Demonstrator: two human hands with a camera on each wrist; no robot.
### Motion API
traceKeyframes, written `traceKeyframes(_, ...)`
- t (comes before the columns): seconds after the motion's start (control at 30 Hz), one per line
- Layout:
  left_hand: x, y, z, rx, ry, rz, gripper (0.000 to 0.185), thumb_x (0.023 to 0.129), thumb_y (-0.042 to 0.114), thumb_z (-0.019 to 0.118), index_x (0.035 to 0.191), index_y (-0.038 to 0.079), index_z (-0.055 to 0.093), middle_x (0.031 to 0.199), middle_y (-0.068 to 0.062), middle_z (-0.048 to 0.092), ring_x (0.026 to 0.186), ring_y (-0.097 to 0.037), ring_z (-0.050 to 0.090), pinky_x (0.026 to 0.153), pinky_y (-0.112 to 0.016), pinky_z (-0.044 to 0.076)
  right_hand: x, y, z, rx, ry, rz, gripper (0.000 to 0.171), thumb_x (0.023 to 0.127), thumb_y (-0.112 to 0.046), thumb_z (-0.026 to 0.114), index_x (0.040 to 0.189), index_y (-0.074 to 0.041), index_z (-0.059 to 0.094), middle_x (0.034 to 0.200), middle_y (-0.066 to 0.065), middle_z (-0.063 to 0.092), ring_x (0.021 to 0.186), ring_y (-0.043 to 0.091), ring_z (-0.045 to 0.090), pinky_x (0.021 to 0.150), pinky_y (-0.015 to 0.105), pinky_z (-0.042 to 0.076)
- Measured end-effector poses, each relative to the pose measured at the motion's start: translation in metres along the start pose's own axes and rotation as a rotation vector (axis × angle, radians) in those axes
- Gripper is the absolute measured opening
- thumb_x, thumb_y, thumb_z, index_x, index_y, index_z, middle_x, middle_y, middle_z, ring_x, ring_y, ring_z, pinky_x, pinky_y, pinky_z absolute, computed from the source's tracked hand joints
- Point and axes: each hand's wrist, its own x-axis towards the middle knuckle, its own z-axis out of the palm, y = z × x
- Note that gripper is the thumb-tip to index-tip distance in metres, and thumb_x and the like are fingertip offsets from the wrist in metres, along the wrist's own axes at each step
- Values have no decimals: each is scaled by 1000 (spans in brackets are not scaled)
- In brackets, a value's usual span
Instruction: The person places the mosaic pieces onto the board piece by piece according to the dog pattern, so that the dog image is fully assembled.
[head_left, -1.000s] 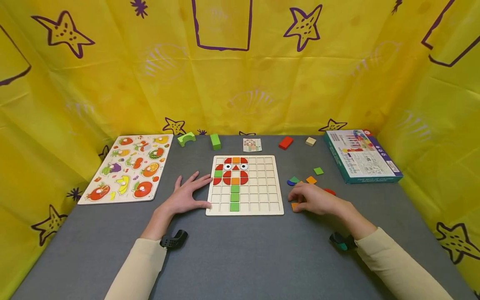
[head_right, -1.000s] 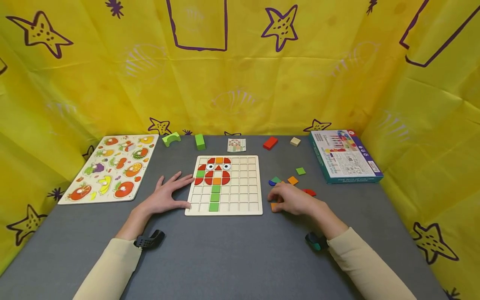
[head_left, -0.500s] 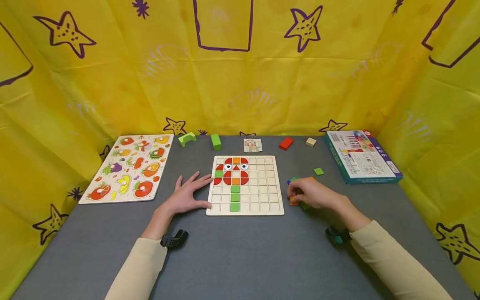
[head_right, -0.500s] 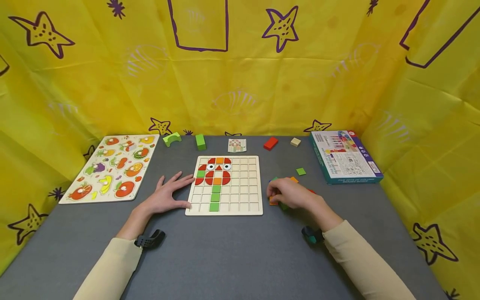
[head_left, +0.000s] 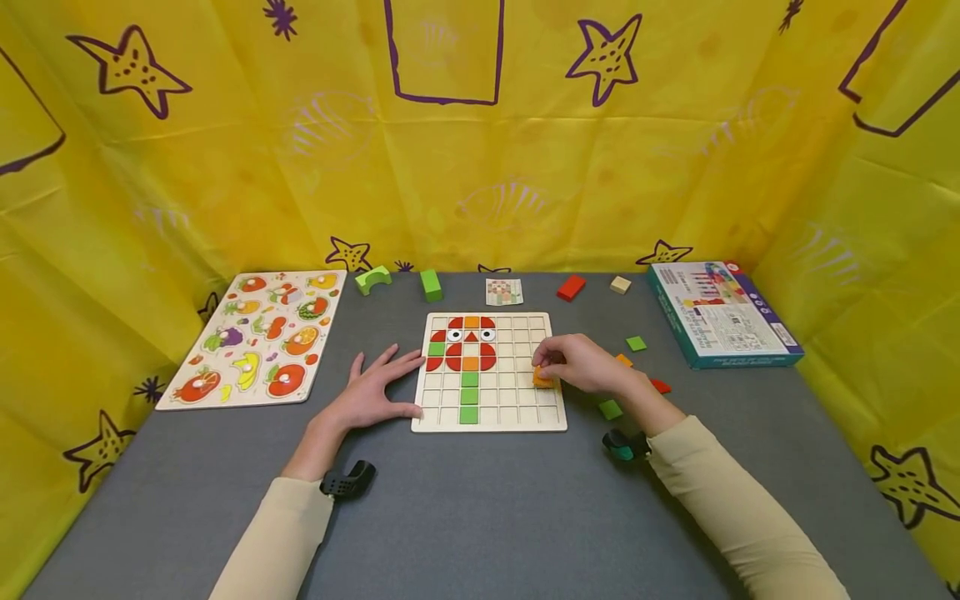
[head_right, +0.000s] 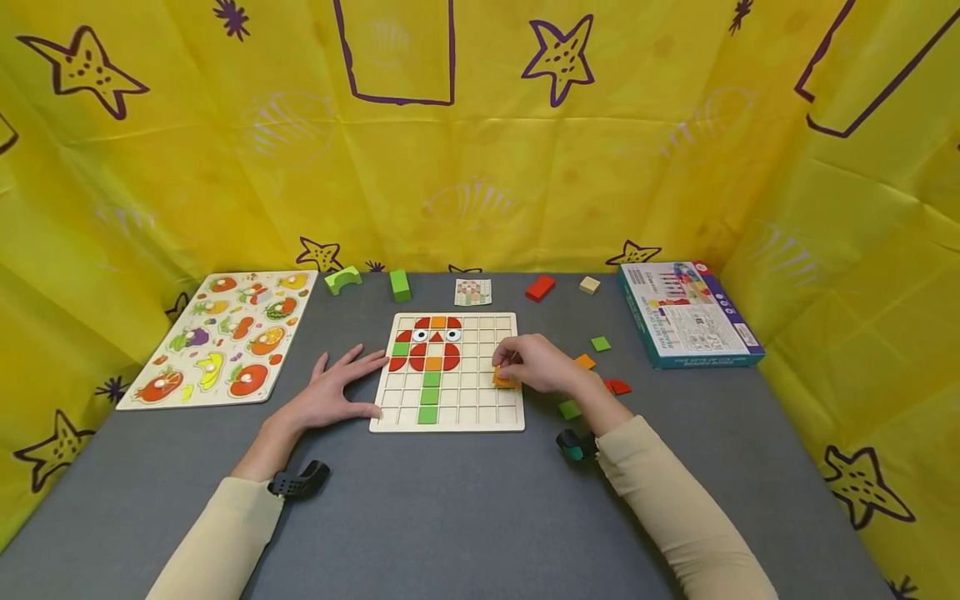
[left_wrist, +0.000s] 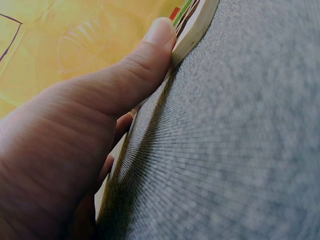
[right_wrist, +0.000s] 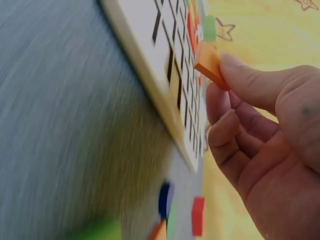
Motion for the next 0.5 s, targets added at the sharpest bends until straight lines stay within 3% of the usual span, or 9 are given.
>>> traceKeyframes(0.5, 1, 0, 0, 4, -1, -6, 93, 78, 56, 82, 154, 16, 47, 159, -4, 39, 151, -39, 15, 109, -71, -9, 53, -22, 38, 13, -27, -56, 5, 93, -6, 73, 97, -7, 71, 87, -2, 67, 80, 12, 60, 79, 29, 50)
